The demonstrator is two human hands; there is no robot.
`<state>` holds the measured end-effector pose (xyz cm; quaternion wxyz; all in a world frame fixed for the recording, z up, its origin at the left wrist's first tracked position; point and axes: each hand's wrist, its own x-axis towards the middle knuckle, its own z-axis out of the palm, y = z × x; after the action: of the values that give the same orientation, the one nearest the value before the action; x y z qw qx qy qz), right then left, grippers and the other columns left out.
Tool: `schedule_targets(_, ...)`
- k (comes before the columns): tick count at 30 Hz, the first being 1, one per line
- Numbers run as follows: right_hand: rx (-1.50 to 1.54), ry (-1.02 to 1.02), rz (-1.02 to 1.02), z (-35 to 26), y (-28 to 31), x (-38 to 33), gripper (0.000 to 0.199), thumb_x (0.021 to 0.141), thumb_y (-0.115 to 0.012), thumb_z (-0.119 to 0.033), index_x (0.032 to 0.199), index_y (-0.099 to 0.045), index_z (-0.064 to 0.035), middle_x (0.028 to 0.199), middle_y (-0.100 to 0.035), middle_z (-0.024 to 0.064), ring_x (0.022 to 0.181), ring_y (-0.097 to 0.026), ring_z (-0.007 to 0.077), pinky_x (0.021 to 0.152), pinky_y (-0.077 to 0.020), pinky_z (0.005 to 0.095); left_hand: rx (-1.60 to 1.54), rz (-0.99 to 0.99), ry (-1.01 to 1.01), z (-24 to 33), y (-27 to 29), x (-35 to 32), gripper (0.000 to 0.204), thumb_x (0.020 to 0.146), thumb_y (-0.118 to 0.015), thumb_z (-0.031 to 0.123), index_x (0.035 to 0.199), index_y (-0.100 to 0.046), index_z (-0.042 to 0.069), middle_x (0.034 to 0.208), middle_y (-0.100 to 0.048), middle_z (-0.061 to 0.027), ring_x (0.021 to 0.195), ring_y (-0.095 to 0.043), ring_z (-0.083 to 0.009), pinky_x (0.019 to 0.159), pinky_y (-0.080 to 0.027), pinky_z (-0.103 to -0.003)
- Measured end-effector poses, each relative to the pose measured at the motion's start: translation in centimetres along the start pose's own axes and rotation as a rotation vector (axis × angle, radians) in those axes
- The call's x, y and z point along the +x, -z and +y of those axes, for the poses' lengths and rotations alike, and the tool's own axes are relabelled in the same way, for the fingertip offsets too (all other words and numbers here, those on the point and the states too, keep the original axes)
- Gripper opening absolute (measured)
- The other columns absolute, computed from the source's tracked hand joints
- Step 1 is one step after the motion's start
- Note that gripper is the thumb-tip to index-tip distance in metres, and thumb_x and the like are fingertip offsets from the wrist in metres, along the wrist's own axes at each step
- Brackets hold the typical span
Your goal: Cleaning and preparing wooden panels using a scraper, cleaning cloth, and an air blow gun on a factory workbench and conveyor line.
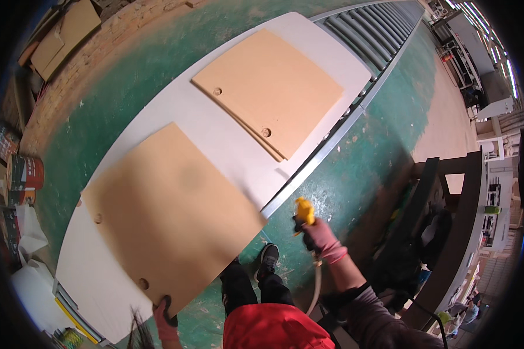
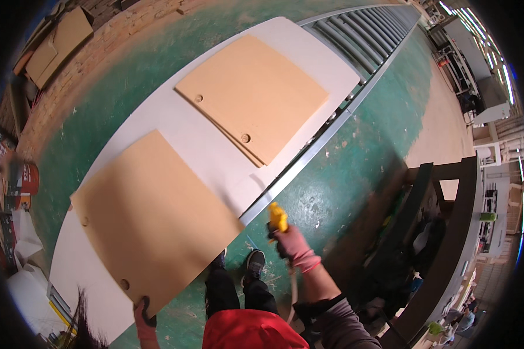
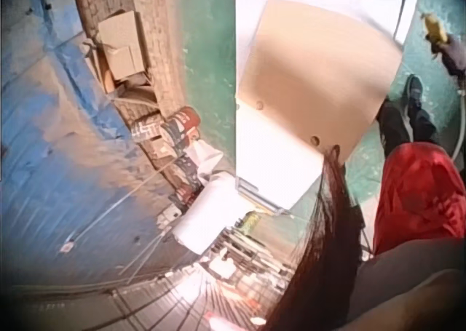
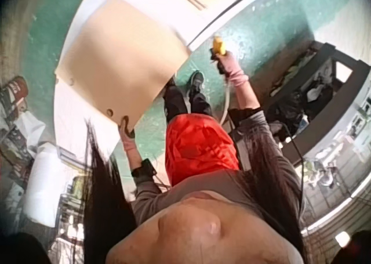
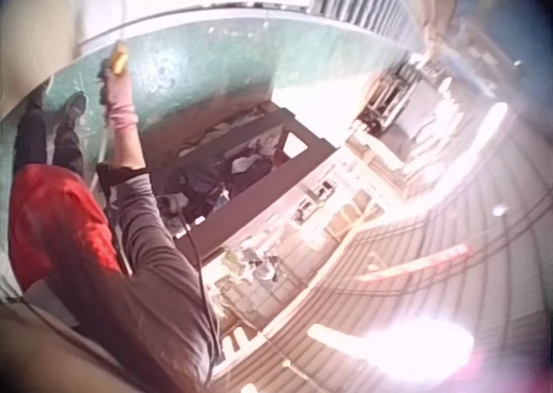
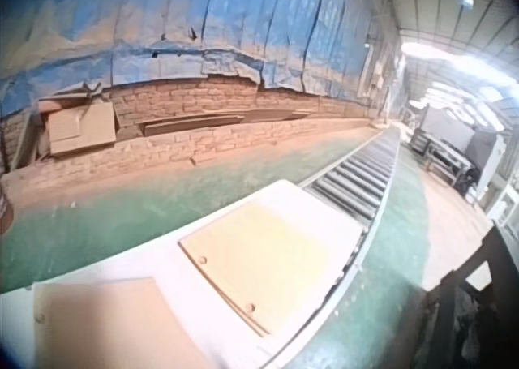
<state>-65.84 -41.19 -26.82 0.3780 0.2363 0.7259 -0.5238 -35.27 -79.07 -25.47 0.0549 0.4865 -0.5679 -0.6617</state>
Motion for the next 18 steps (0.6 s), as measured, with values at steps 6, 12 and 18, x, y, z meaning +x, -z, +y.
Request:
schedule_targets(6,-0.141,0.117,0.078,-1.6,6.0,-0.9,0.021,0.082,-0.051,-0.012,0.098,-0.056,0.0018,0.072,-0.061,0.0060,0.047,-0.052,0.0118,0.041,-0.0428,0.0272,0.124,-0.026,-0.001,15.9,-1.4,-2.6,0.053,0.061,-0.060,0.005,0.112,-0.048,-0.004,0.093,-0.059,-0.0098,0.086,-0.058,-0.0208,0.077,-0.047,-0.030)
schedule_targets(12,-0.037,-0.026,-0.168,-2.6,2.8,-6.3,0.023,0.081,-0.053,-0.013,0.099,-0.056,0.0004,0.071,-0.059,0.0040,0.042,-0.049,0.0115,0.037,-0.0393,0.0263,0.919,-0.072,-0.198,22.6,-5.3,-6.5,0.039,0.087,-0.049,0.026,0.118,-0.048,0.003,0.109,-0.056,-0.0192,0.097,-0.055,-0.0292,0.080,-0.045,-0.036)
schedule_targets(18,-0.002,-0.031,-0.453,2.7,3.0,-8.3,0.031,0.084,-0.054,-0.017,0.111,-0.055,-0.0018,0.080,-0.062,-0.0001,0.051,-0.046,0.0041,0.046,-0.0385,0.0188,1.317,0.010,-0.588,14.3,-6.6,-7.5,0.056,0.060,-0.061,0.000,0.114,-0.047,0.001,0.104,-0.052,-0.0182,0.091,-0.055,-0.0299,0.079,-0.046,-0.034)
